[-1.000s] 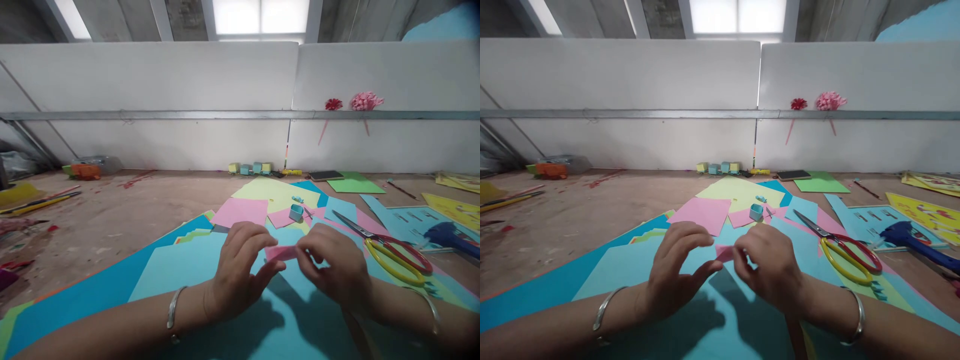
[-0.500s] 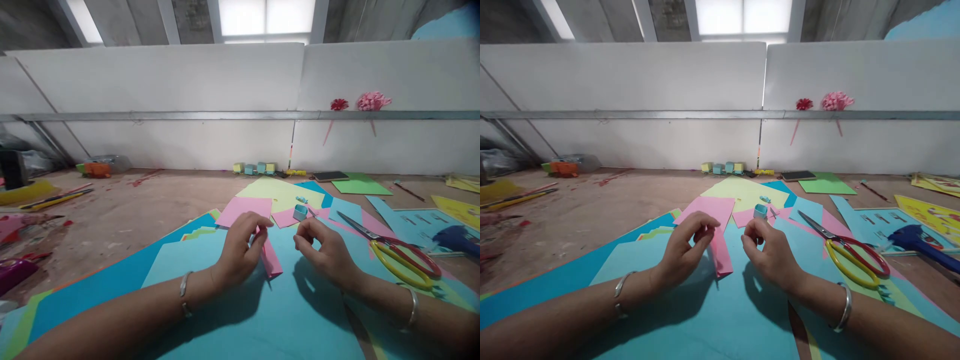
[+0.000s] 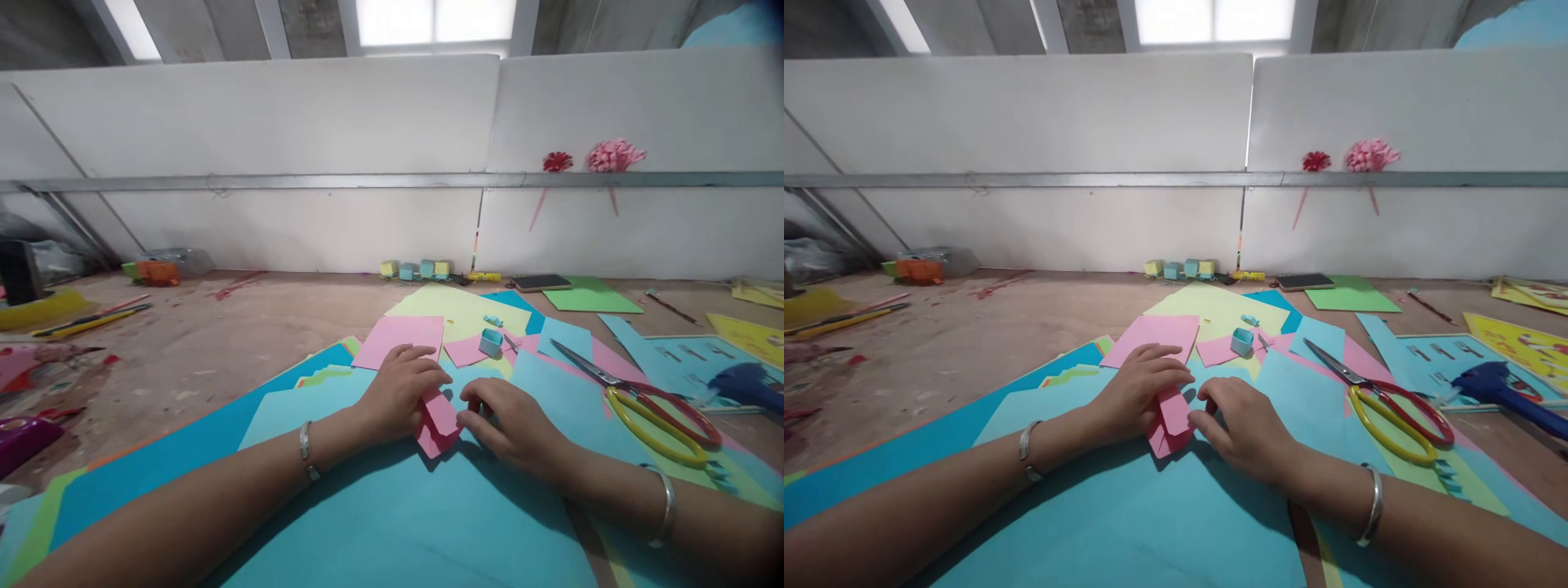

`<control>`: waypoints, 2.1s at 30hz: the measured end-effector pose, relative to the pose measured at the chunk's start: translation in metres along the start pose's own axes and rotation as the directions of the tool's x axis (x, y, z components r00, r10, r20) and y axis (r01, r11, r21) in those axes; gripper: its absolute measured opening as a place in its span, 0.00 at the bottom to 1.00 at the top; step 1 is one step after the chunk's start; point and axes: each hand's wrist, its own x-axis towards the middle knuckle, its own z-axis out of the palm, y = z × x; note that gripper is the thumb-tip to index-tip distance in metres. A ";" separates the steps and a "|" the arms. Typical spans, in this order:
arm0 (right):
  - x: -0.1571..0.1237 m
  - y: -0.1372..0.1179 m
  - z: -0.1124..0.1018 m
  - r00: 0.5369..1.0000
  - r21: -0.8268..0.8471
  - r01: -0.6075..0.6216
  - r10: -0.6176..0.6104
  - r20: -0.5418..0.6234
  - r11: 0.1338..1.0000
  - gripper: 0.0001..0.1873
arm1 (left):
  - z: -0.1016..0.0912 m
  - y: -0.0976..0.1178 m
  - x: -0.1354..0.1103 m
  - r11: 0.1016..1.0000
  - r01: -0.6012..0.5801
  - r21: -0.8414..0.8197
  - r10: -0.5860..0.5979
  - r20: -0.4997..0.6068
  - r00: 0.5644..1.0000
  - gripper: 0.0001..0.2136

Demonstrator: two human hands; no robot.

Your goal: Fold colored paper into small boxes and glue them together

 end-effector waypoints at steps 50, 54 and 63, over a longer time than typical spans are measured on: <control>-0.001 -0.003 0.001 0.983 0.130 0.174 -0.164 -0.088 0.976 0.09 | 0.003 0.029 -0.003 0.646 0.068 -0.760 -0.203 -0.085 0.976 0.08; 0.001 -0.004 -0.014 0.928 0.088 0.257 -0.220 -0.302 0.963 0.05 | -0.001 0.028 -0.004 0.728 0.084 -0.681 -0.223 -0.119 0.968 0.07; -0.003 -0.022 -0.041 0.801 -0.079 0.479 -0.472 -0.368 0.874 0.14 | 0.004 0.022 -0.005 0.851 0.092 -0.517 -0.169 -0.105 0.980 0.03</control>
